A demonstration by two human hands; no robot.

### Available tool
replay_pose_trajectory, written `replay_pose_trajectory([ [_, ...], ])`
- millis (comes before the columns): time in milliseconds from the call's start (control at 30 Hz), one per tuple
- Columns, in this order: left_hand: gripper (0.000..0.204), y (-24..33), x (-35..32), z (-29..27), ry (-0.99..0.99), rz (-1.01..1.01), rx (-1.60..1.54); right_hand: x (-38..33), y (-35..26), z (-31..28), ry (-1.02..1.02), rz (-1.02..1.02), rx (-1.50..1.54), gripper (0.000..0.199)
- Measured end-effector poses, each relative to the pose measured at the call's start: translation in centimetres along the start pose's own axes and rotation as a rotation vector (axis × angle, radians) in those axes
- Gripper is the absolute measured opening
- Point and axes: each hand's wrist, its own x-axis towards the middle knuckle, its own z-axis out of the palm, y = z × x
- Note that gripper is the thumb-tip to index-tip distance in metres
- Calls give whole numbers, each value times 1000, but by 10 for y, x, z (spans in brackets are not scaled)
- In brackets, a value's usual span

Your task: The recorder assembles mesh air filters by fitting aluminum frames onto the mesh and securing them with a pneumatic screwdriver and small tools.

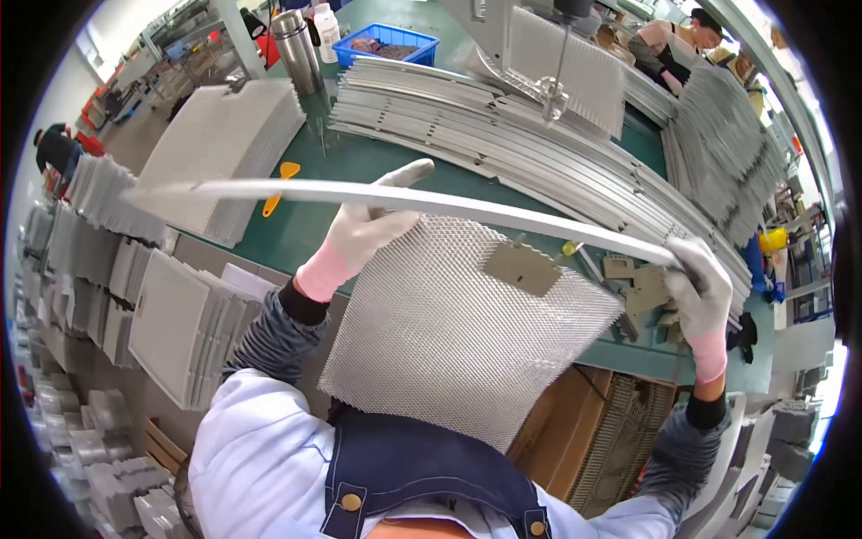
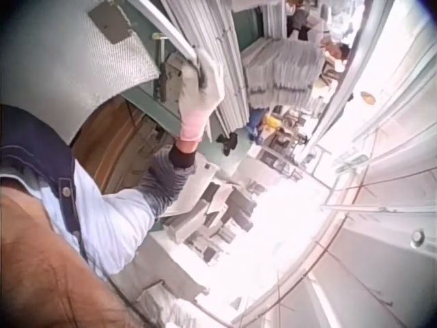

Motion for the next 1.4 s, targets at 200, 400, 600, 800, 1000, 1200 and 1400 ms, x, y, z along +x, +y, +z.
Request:
replay_pose_trajectory([
  [200, 53, 52, -38, 9, 42, 89, 43, 83, -115, 88, -386, -371, 26, 29],
  [400, 50, 59, -60, -1, 143, 85, -9, 111, -97, 100, -838, -104, 75, 31],
  [600, 47, 63, -72, -14, 50, 7, 159, 127, -139, 121, -887, -37, 273, 34],
  [800, 32, 66, -75, -13, 130, -1, -4, 125, -151, 153, -833, -240, 102, 32],
  [1000, 30, 66, -81, -11, 119, -41, -133, 121, -153, 146, -885, -136, 18, 36],
  [1200, 30, 64, -76, -10, 104, 93, -222, 128, -170, 143, -896, -153, -65, 32],
  [1400, 38, 52, -83, -33, 97, 58, -260, 119, -159, 119, -908, 68, -86, 24],
])
